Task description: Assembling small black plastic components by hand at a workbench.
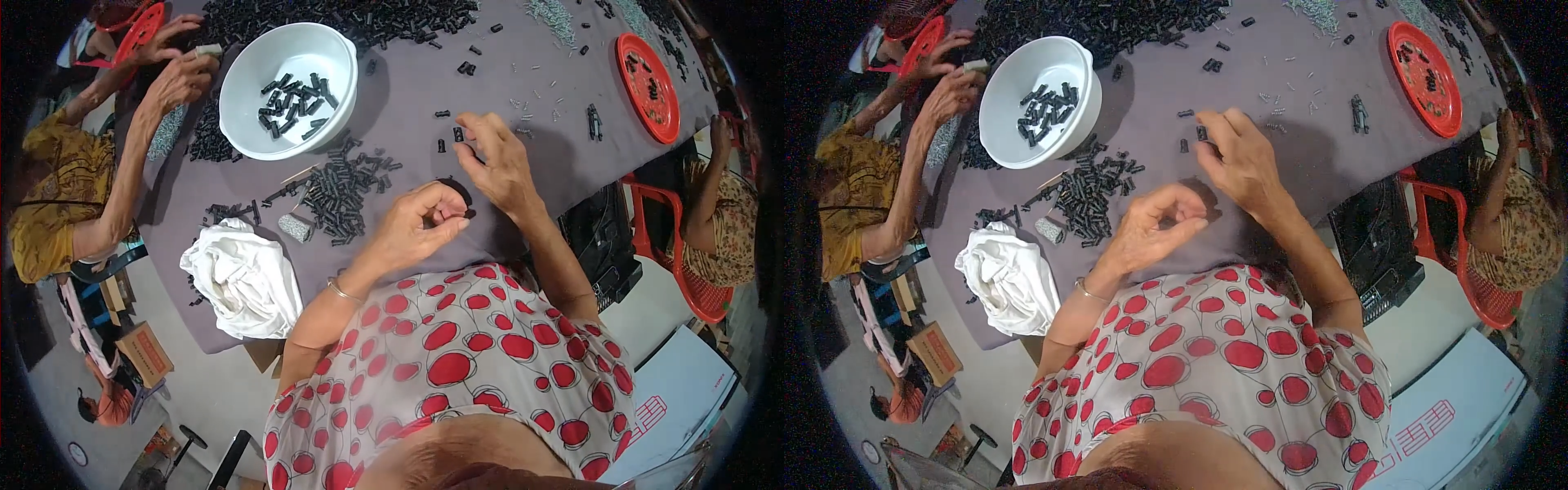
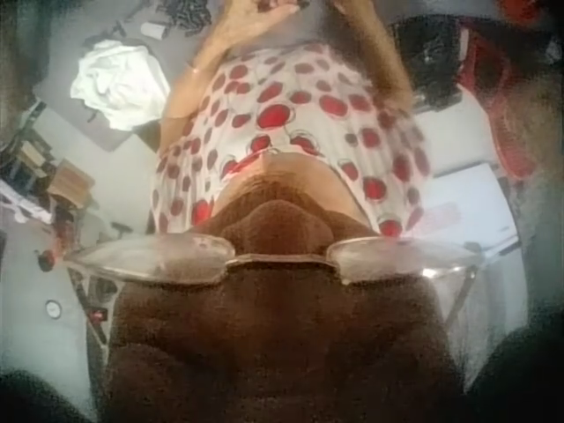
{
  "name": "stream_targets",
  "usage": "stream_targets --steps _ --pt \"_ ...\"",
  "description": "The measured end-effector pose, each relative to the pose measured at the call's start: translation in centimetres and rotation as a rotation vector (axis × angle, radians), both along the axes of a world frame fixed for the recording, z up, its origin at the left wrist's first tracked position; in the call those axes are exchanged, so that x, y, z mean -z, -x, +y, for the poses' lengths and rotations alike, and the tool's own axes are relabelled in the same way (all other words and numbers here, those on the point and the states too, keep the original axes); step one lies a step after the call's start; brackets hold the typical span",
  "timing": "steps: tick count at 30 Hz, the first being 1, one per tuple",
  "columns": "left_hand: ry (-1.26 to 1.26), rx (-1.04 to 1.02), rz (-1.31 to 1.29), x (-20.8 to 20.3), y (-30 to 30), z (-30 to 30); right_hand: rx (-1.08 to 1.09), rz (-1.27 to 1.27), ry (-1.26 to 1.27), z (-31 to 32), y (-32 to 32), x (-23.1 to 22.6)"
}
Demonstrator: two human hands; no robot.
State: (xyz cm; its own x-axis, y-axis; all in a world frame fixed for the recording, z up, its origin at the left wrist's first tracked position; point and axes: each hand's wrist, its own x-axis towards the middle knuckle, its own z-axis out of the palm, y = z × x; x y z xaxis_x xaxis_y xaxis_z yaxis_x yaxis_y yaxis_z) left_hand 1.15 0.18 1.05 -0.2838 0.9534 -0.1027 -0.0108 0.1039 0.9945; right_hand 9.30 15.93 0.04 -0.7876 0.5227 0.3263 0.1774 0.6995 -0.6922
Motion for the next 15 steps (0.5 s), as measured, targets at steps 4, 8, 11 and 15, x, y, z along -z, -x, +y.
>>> stream_targets --steps 4,8,11,15 --pt "0.011 -0.002 -0.024 0.2 0.0 -0.1 0.027 -0.043 -0.118 0.1 0.3 0.6" --pt "-0.001 0.004 -0.035 0.0 0.0 -0.2 0.019 -0.015 -0.142 0.0 0.3 0.6" --pt "0.074 -0.025 -0.174 -0.1 0.0 -0.3 -0.015 0.065 -0.088 -0.2 -0.2 0.7" --pt "-0.056 -0.241 -0.514 0.7 0.6 0.2 -0.197 0.043 0.178 -0.4 -0.8 -1.5"
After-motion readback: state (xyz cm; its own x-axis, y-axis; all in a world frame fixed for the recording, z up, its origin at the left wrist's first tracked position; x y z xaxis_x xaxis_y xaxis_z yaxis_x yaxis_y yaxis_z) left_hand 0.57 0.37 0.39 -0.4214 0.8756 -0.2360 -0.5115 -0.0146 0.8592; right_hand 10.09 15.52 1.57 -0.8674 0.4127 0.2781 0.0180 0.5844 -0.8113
